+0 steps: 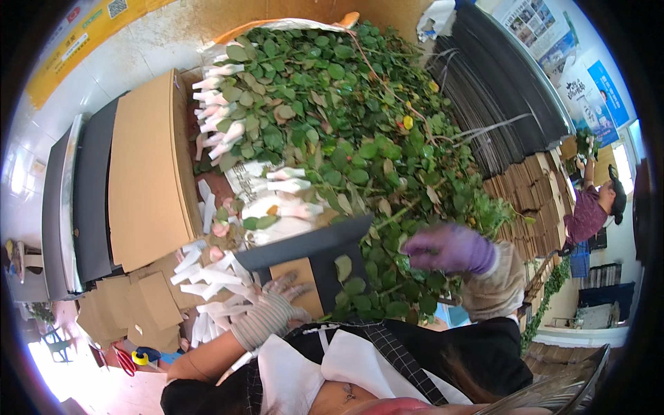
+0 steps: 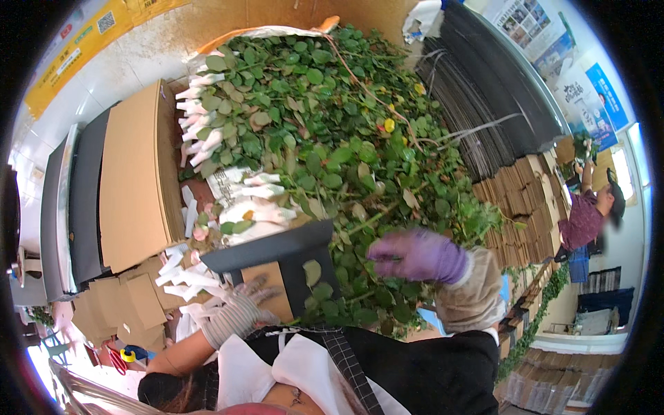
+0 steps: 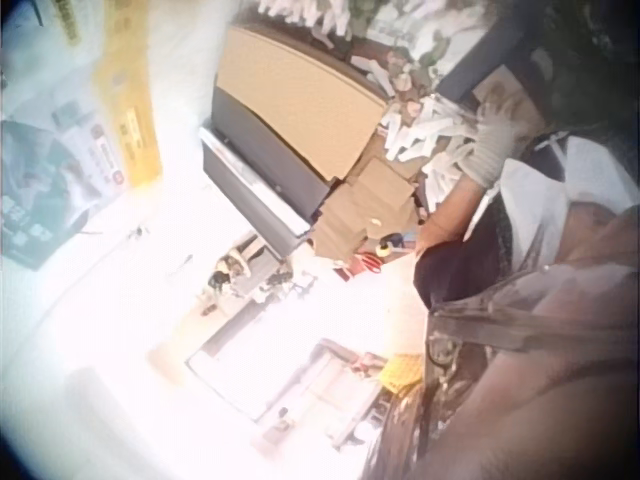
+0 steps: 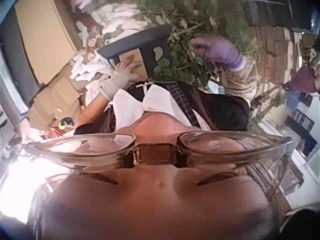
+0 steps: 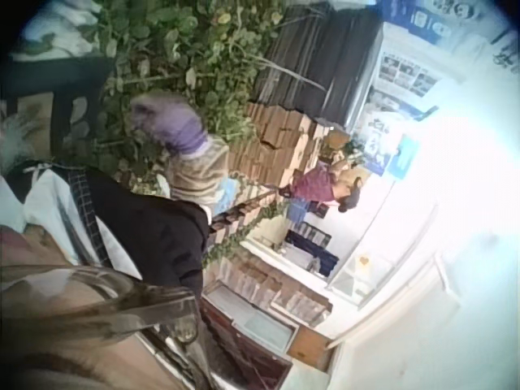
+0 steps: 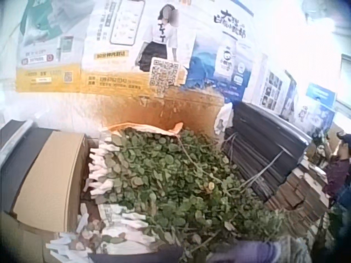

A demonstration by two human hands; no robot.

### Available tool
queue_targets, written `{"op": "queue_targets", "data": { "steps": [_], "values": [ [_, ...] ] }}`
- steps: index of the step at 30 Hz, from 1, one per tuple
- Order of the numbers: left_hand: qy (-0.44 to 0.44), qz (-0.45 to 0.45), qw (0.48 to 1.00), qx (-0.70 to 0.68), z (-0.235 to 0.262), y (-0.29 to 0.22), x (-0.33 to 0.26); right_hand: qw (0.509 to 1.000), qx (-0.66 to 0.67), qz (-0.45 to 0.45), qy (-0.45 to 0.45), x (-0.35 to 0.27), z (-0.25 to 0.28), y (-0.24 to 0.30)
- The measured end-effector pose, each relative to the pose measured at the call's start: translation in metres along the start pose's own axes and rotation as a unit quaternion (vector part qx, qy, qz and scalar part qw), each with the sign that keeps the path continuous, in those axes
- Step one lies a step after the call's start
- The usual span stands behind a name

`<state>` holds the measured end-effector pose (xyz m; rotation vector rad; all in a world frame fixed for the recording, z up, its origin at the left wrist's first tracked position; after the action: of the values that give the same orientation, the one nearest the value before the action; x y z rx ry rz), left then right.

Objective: The person picks up roses from a pile, places them individually into a grey protective sleeve, and uses tweezers to adjust the petals of a flower.

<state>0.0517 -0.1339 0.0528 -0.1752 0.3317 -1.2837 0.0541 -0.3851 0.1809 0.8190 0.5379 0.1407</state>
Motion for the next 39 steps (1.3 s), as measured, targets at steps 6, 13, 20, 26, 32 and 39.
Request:
{"op": "queue_targets", "data": {
  "steps": [6, 13, 20, 26, 32, 39],
  "values": [
    [0.036, 0.119, 0.992, -0.015, -0.047, 0.021, 0.007, 0.970, 0.097, 0.141, -0.174, 0.189, 0.116, 0.024],
    [-0.162, 0.110, 0.973, -0.125, -0.031, 0.018, 0.002, 0.803, -0.353, 0.283, -0.388, 0.443, 0.158, 0.097],
    [-0.184, 0.129, 0.970, -0.089, -0.045, 0.023, -0.005, 0.810, -0.523, 0.139, -0.227, 0.438, 0.103, 0.048],
    [-0.107, 0.083, 0.991, -0.022, -0.077, 0.027, 0.013, 0.826, -0.234, 0.374, -0.352, 0.178, 0.136, 0.078],
    [-0.011, 0.073, 0.996, -0.055, -0.037, 0.020, 0.004, 0.807, -0.101, 0.353, -0.463, 0.114, 0.146, 0.088],
    [-0.041, -0.023, 0.998, -0.034, 0.012, -0.004, -0.002, 0.951, -0.167, 0.086, -0.244, 0.268, 0.073, 0.040]
  ]
}}
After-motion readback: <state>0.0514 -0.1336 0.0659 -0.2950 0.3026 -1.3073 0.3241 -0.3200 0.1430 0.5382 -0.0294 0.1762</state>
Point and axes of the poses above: each hand's wrist, its own x-axis towards the middle knuckle, its own z-axis out of the back of the hand, y = z × x, the point moved 9 cm from there along x, towards the middle knuckle, and after that the axes turned 14 degrees about x, right-handed, at the moved point
